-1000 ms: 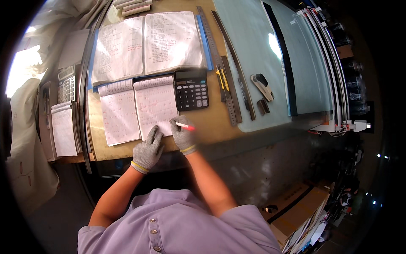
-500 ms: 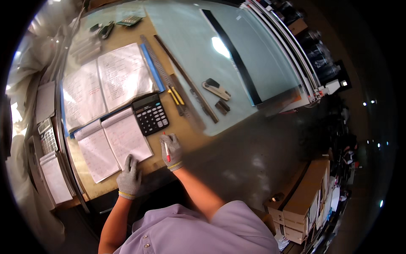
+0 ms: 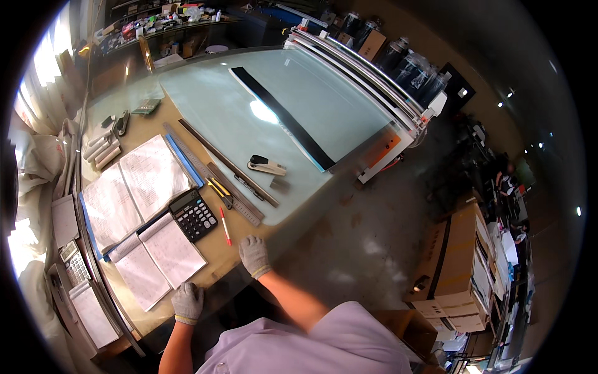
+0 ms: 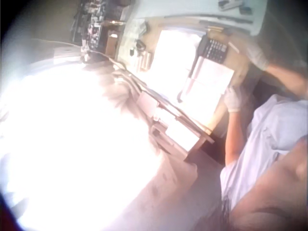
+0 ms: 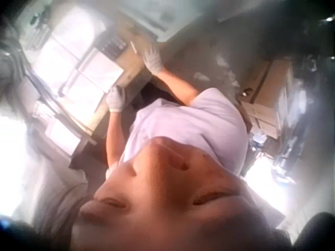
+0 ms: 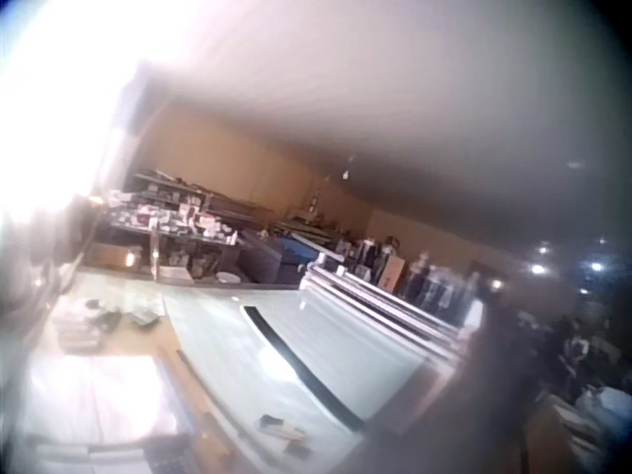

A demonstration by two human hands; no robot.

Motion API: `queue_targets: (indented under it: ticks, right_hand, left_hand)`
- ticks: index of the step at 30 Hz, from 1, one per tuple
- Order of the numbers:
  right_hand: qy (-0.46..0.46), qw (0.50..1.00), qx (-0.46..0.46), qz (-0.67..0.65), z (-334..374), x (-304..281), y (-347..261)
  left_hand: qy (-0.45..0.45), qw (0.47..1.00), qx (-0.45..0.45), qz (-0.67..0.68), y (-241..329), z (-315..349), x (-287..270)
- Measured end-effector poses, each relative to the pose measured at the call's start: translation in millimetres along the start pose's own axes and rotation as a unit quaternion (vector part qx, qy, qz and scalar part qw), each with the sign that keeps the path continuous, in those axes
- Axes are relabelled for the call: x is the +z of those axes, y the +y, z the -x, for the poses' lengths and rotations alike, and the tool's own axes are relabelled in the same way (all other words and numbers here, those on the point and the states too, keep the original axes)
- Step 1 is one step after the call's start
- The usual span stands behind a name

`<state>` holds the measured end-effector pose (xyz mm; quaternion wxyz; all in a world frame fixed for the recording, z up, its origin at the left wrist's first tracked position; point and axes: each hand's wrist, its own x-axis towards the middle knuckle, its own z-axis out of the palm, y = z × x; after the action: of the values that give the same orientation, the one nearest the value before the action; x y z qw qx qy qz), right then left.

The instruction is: The person writes on a notepad with a red pen, then uses a calculator to perform calculations. They then measure a large sheet of glass on a cutting table using a long metal ruler and a glass cutter, marking the glass for a cut.

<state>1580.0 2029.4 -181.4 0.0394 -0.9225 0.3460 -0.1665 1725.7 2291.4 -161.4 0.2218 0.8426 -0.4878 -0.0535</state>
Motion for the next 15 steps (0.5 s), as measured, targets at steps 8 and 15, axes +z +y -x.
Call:
queue_targets:
  ticks: [8, 15]
  right_hand:
    - [-0.105, 0.993, 0.042, -0.033, 42, -23, 12]
    - [-0.027, 0.994, 0.004, -0.101, 27, -18, 54]
  left_hand:
    - [-0.028, 0.997, -0.006, -0.069, 23, -3, -7]
    - [-0.022, 0.997, -0.068, -0.034, 36, 8, -12]
